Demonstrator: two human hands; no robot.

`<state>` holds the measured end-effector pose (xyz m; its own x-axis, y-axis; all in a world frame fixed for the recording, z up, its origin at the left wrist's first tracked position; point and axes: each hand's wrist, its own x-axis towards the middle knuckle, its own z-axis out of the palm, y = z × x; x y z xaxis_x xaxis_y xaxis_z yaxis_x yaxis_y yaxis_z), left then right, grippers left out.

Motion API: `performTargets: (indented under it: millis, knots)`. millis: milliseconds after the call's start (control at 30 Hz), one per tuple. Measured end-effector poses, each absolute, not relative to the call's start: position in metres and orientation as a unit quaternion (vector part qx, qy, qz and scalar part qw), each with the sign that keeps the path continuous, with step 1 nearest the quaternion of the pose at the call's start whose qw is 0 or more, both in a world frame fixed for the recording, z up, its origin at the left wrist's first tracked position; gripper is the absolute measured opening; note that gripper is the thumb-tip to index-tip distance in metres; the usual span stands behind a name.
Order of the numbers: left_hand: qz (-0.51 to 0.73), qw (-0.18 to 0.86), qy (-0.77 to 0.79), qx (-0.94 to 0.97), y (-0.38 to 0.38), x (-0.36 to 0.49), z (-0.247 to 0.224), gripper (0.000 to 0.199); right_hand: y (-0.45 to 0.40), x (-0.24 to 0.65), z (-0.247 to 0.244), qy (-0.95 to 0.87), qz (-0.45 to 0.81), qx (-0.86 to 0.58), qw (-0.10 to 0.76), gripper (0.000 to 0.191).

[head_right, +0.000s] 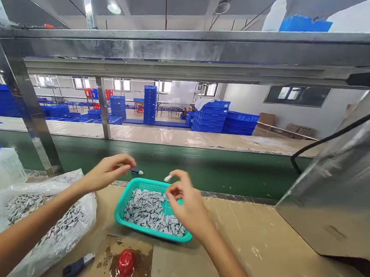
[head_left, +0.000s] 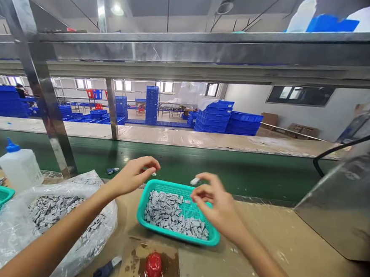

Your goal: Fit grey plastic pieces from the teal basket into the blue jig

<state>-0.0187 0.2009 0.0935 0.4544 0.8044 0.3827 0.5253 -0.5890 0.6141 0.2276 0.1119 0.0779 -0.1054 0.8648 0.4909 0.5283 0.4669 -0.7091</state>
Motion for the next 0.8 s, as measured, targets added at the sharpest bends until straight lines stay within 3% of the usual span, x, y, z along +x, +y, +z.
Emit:
performTargets:
  millis: [100,133,233,367,500,600,700,800]
  knots:
    - [0.266,0.201,0.449,0.829,0.253,-0.003,0.078,0.026,0.147,0.222,0.054,-0.813,0.043,-0.564,0.138,0.071]
    - [0.243,0.205,0.468,0.825,0.269,0.001,0.069,0.026,0.154,0.22,0.046,-0.816,0.01,-0.573,0.072,0.078]
    - [0.199,0.229,0.516,0.801,0.302,0.004,0.046,0.024,0.164,0.217,0.029,-0.818,-0.023,-0.575,0.008,0.092]
    - [0.238,0.275,0.563,0.742,0.299,-0.005,0.041,0.022,0.165,0.22,0.025,-0.813,0.032,-0.579,0.05,0.094]
    - [0.354,0.36,0.566,0.652,0.243,-0.008,0.058,0.021,0.16,0.225,0.031,-0.805,0.073,-0.58,0.105,0.077]
    - [0.403,0.442,0.522,0.608,0.175,0.0,0.07,0.018,0.142,0.214,0.045,-0.765,0.215,-0.534,0.288,0.07]
    - [0.37,0.557,0.468,0.578,0.109,0.013,0.074,0.03,0.108,0.191,0.062,-0.652,0.419,-0.384,0.503,0.063]
    - [0.34,0.73,0.374,0.46,0.067,0.022,0.072,0.043,0.072,0.169,0.072,-0.601,0.482,-0.317,0.553,0.062]
